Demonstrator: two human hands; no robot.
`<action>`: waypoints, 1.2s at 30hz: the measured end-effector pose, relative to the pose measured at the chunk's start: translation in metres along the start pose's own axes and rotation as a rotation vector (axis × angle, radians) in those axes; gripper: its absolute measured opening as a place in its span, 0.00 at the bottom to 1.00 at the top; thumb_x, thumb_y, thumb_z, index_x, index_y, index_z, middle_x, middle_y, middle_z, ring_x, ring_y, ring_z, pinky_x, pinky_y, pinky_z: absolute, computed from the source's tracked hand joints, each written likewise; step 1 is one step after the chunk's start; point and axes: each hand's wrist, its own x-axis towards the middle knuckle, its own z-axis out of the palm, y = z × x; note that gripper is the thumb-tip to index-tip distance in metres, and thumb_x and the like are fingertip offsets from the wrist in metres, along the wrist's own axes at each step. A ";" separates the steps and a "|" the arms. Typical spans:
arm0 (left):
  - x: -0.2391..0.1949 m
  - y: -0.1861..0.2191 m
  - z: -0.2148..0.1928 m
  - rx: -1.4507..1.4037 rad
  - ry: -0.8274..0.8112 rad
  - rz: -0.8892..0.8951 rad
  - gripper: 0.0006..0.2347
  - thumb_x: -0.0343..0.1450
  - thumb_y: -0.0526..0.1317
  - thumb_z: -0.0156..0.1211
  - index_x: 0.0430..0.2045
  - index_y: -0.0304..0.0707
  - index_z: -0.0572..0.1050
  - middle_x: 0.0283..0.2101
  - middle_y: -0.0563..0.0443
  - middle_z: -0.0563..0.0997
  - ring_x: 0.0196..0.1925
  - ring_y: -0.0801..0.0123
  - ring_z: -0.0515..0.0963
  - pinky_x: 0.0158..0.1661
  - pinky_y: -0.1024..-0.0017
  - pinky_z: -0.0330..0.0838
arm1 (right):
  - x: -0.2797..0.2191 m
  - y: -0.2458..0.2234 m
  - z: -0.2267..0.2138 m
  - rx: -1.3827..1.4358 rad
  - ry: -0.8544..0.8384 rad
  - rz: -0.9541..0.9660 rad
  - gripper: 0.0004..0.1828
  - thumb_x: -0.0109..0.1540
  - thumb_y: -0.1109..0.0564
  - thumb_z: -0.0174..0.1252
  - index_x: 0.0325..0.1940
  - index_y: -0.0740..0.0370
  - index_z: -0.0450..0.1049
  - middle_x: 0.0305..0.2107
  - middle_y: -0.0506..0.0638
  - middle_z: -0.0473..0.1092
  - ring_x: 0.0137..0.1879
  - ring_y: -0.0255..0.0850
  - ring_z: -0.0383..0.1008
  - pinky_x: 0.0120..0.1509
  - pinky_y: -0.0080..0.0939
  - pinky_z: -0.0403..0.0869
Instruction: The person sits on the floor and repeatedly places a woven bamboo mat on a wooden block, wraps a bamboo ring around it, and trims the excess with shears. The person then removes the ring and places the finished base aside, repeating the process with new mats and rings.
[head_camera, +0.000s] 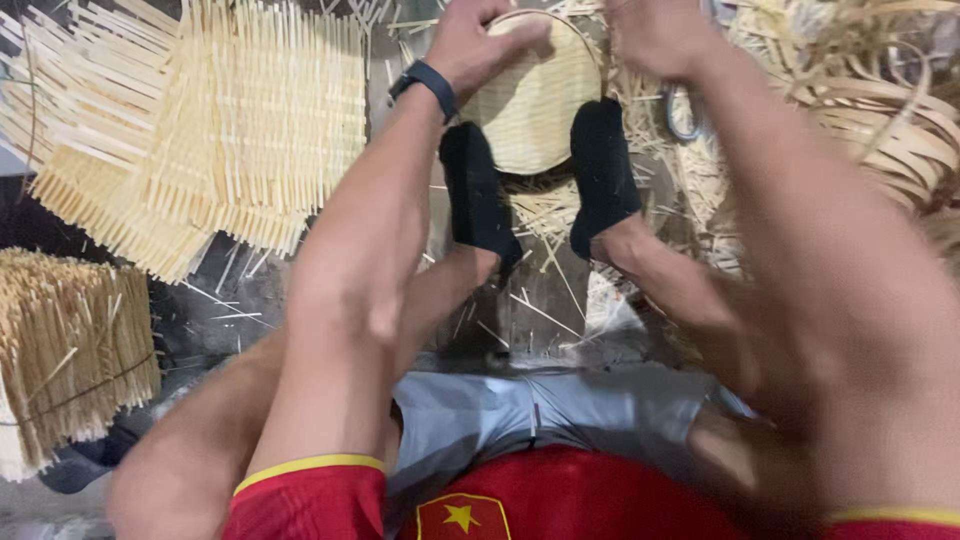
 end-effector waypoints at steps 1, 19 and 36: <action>-0.004 0.015 -0.007 0.048 0.037 0.157 0.16 0.71 0.49 0.75 0.36 0.33 0.80 0.33 0.49 0.83 0.32 0.72 0.81 0.32 0.73 0.77 | -0.026 0.013 -0.034 0.098 -0.251 0.179 0.21 0.75 0.56 0.45 0.40 0.74 0.76 0.26 0.67 0.72 0.32 0.57 0.76 0.37 0.60 0.74; -0.087 0.082 0.073 0.695 0.336 -0.066 0.51 0.56 0.62 0.79 0.64 0.24 0.55 0.61 0.20 0.61 0.62 0.30 0.62 0.60 0.38 0.56 | -0.132 0.099 0.141 0.226 0.402 0.713 0.38 0.43 0.50 0.80 0.47 0.74 0.69 0.39 0.67 0.71 0.45 0.60 0.74 0.49 0.57 0.75; -0.090 0.081 0.062 0.738 0.066 -0.128 0.41 0.54 0.49 0.77 0.65 0.64 0.65 0.64 0.32 0.60 0.64 0.35 0.64 0.61 0.40 0.63 | -0.156 -0.075 -0.004 1.404 0.766 0.221 0.08 0.68 0.57 0.59 0.45 0.64 0.70 0.26 0.48 0.71 0.26 0.34 0.73 0.29 0.35 0.75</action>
